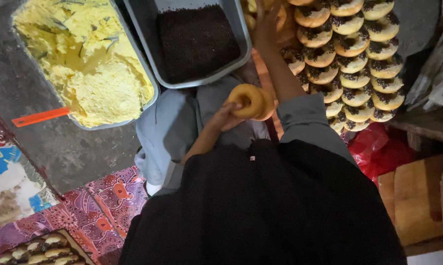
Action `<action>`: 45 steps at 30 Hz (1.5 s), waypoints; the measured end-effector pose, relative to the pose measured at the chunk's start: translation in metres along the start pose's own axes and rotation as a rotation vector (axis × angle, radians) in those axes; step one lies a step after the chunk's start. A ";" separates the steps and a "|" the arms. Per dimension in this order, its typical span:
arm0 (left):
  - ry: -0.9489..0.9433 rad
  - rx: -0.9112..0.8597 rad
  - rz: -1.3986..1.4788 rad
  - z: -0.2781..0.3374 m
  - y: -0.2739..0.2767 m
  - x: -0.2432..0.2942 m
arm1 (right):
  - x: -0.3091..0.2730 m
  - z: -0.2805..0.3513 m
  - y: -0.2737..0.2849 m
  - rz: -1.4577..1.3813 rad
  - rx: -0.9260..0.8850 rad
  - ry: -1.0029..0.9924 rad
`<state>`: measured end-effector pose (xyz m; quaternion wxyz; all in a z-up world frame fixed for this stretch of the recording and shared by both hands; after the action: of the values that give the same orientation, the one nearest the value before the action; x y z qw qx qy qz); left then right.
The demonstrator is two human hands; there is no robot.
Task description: The person sits on the floor and repeatedly fills doughnuts with a yellow cream using a piping bag, then places them into a tray of dark seeds. The person handles the doughnuts one at a time, filling them and arranging them in a pile.
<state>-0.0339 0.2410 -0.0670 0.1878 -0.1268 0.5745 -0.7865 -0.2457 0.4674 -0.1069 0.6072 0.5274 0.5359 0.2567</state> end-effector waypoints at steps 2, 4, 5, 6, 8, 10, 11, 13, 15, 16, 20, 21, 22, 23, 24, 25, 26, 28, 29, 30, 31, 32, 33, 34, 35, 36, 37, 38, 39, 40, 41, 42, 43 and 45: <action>0.003 -0.007 -0.001 -0.001 -0.001 0.000 | -0.006 -0.008 0.002 0.044 0.103 0.122; 0.000 0.003 -0.010 0.000 0.000 0.000 | -0.003 -0.017 -0.006 0.072 0.048 0.144; -0.012 -0.015 -0.009 0.000 -0.002 0.000 | 0.001 -0.022 -0.012 0.091 -0.029 0.130; -0.025 -0.032 -0.007 0.000 -0.004 0.000 | 0.004 -0.027 -0.015 0.098 -0.095 0.124; -0.024 -0.025 0.003 -0.001 -0.006 0.000 | 0.009 -0.039 -0.013 0.109 -0.161 0.125; 0.006 0.022 0.020 0.000 -0.006 -0.002 | 0.011 -0.050 -0.008 0.124 -0.224 0.135; -0.006 0.012 0.010 0.001 -0.009 -0.001 | 0.010 -0.055 -0.006 0.128 -0.257 0.143; -0.030 -0.007 -0.009 0.002 -0.015 0.003 | 0.007 -0.062 -0.001 0.141 -0.314 0.158; -0.008 0.019 -0.020 0.004 -0.015 0.002 | 0.004 -0.064 0.006 0.161 -0.368 0.175; 0.008 0.029 -0.028 0.005 -0.015 0.002 | 0.002 -0.064 0.010 0.163 -0.386 0.182; -0.012 -0.007 -0.006 0.004 -0.020 0.005 | -0.009 -0.063 0.035 0.208 -0.441 0.210; -0.018 -0.023 0.000 0.005 -0.022 0.004 | -0.011 -0.060 0.040 0.219 -0.452 0.215; -0.023 -0.039 0.004 0.005 -0.023 0.003 | -0.014 -0.058 0.046 0.228 -0.454 0.219; -0.030 -0.046 -0.001 0.006 -0.024 0.002 | -0.016 -0.054 0.050 0.228 -0.464 0.222; -0.041 -0.053 -0.007 0.006 -0.024 0.002 | -0.019 -0.054 0.054 0.234 -0.468 0.228; -0.051 -0.060 -0.013 0.006 -0.024 0.003 | -0.019 -0.054 0.057 0.232 -0.460 0.220; -0.055 -0.056 -0.014 0.007 -0.023 0.003 | -0.017 -0.054 0.060 0.226 -0.452 0.211; -0.062 -0.046 -0.016 0.007 -0.018 0.004 | -0.001 -0.057 0.068 0.196 -0.415 0.150; -0.060 -0.045 -0.014 0.006 -0.016 0.005 | 0.012 -0.060 0.073 0.171 -0.394 0.098; -0.056 -0.041 -0.012 0.006 -0.014 0.005 | 0.027 -0.061 0.079 0.156 -0.368 0.051; -0.053 -0.037 -0.010 0.005 -0.011 0.005 | 0.045 -0.063 0.084 0.138 -0.343 0.000; -0.024 0.001 -0.003 0.004 -0.006 0.002 | 0.061 -0.065 0.089 0.123 -0.313 -0.041; 0.004 0.039 0.004 0.003 0.000 0.000 | 0.077 -0.067 0.093 0.108 -0.280 -0.084; 0.031 0.078 0.013 0.003 0.005 -0.002 | 0.087 -0.067 0.095 0.096 -0.250 -0.108; 0.018 0.036 0.023 0.002 0.003 -0.002 | 0.094 -0.067 0.095 0.084 -0.209 -0.117; 0.003 -0.005 0.034 0.001 0.002 -0.002 | 0.097 -0.069 0.093 0.071 -0.174 -0.116; -0.012 -0.046 0.045 -0.001 0.001 0.000 | 0.095 -0.071 0.089 0.060 -0.137 -0.094; 0.004 -0.026 0.051 -0.001 0.004 -0.001 | 0.089 -0.070 0.079 0.035 -0.141 -0.059; 0.020 -0.005 0.057 -0.002 0.008 -0.001 | 0.080 -0.069 0.067 0.021 -0.144 -0.019; 0.038 0.016 0.065 -0.003 0.011 -0.003 | 0.072 -0.067 0.054 0.012 -0.160 0.013; 0.041 0.022 0.049 -0.004 0.012 -0.005 | 0.062 -0.065 0.040 0.031 -0.186 0.044; 0.046 0.027 0.033 -0.005 0.012 -0.005 | 0.055 -0.063 0.028 0.047 -0.209 0.060; 0.050 0.033 0.016 -0.006 0.012 -0.006 | 0.049 -0.062 0.018 0.068 -0.231 0.067; 0.030 -0.001 0.041 -0.005 0.006 -0.005 | 0.040 -0.059 0.002 0.120 -0.265 0.066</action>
<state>-0.0306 0.2462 -0.0740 0.1955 -0.1033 0.5799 -0.7841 -0.2876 0.5248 -0.1122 0.6371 0.4651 0.4847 0.3780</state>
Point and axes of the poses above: each hand's wrist, its own z-axis away from the middle knuckle, its own y-axis out of the back of the hand, x = y × z, the point moved 8 cm from there along -z, towards the middle knuckle, and after that the axes turned 10 degrees about z, right-handed, at the moved point
